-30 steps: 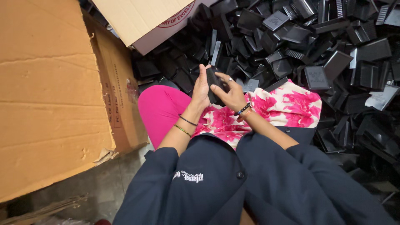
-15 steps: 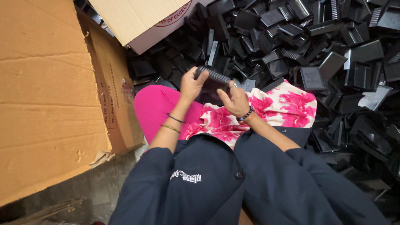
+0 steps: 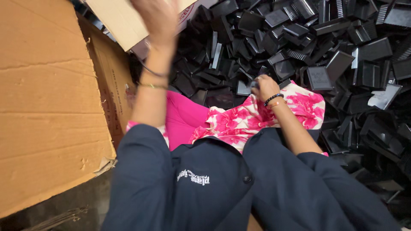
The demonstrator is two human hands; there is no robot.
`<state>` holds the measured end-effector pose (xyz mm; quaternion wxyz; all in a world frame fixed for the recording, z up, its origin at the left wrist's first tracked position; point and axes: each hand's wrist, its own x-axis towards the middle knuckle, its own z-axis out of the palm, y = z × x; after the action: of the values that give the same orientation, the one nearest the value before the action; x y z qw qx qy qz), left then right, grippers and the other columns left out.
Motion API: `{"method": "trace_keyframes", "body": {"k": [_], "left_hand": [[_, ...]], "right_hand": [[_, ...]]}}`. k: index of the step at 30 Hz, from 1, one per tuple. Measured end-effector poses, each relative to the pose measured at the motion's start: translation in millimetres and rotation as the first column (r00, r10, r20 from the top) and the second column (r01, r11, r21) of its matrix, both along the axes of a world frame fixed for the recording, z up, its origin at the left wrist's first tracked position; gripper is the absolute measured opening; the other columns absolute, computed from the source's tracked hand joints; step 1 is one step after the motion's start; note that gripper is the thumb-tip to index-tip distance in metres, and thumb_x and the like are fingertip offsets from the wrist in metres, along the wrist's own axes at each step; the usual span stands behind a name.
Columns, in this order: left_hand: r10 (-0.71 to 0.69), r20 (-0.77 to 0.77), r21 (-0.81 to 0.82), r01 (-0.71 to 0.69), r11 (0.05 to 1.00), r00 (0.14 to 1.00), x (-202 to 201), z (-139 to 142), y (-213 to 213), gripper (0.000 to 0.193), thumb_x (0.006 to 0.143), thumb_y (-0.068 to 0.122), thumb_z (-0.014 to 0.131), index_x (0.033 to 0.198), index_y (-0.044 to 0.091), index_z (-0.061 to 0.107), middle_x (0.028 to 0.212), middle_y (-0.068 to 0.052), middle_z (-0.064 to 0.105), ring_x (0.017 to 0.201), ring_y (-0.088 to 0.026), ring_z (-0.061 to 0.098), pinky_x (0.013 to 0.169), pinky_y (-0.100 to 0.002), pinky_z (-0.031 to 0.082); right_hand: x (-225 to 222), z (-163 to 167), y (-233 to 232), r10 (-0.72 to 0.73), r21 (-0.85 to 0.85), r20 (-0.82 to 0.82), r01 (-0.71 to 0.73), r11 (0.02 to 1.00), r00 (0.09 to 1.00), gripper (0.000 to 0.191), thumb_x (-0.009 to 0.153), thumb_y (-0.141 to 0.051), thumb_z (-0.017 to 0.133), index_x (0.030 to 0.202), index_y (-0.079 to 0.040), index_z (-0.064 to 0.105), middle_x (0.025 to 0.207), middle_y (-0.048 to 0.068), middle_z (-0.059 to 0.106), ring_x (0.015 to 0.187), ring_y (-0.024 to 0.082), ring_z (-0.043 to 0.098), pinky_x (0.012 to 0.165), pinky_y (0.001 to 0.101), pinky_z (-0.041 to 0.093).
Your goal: The person sits on the floor and repeatedly picks up small black plastic components from a large pile, inspects them by turning them over, and places them into a cardboard box. The person occasionally shifts the box and continues sorting the components.
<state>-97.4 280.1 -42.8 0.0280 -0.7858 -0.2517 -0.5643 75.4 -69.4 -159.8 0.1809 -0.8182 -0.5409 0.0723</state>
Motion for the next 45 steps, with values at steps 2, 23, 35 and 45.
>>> {"method": "trace_keyframes", "body": {"k": [2, 23, 35, 45], "left_hand": [[-0.389, -0.091, -0.334, 0.339, 0.879, 0.917, 3, -26, -44, 0.014, 0.106, 0.016, 0.067, 0.107, 0.002, 0.068, 0.099, -0.018, 0.068, 0.092, -0.039, 0.064, 0.080, -0.052, 0.051], [-0.558, 0.114, -0.576, 0.513, 0.637, 0.822, -15, -167, -187, 0.047, 0.097, -0.007, 0.067, 0.141, 0.006, 0.058, 0.143, -0.018, 0.060, 0.134, -0.037, 0.060, 0.115, -0.042, 0.048], [0.223, 0.853, -0.347, 0.832, -0.433, 0.472, -43, -103, -188, 0.071, 0.103, 0.057, 0.042, 0.155, 0.009, 0.037, 0.133, -0.013, 0.062, 0.122, -0.026, 0.059, 0.106, -0.041, 0.049], [0.081, 0.870, -0.405, 0.799, -0.444, 0.486, -34, -114, -188, 0.078, 0.106, 0.062, 0.041, 0.151, -0.001, 0.046, 0.125, -0.010, 0.063, 0.110, -0.018, 0.063, 0.098, -0.034, 0.053]], "right_hand": [[-5, -7, 1, 0.029, -0.075, 0.046, -0.025, 0.997, 0.999, 0.055, 0.069, -0.025, 0.086, 0.117, -0.005, 0.068, 0.118, 0.017, 0.065, 0.108, 0.039, 0.063, 0.093, 0.0460, 0.051], [-20, 26, -22, -0.116, 0.494, -0.382, 0.308, 0.813, 0.917, 0.060, 0.084, -0.026, 0.091, 0.124, -0.001, 0.054, 0.116, 0.015, 0.060, 0.103, 0.027, 0.065, 0.091, 0.0368, 0.055], [-121, 39, 29, 0.112, 0.590, -0.184, 0.019, 0.807, 0.977, 0.059, 0.085, -0.022, 0.087, 0.133, -0.002, 0.058, 0.123, 0.019, 0.061, 0.114, 0.032, 0.063, 0.097, 0.0400, 0.053], [-118, 43, 47, 0.183, 0.444, -0.737, 0.261, 0.857, 0.651, 0.051, 0.093, -0.017, 0.080, 0.137, -0.001, 0.059, 0.119, 0.007, 0.069, 0.108, 0.013, 0.067, 0.092, 0.0274, 0.056]]}}
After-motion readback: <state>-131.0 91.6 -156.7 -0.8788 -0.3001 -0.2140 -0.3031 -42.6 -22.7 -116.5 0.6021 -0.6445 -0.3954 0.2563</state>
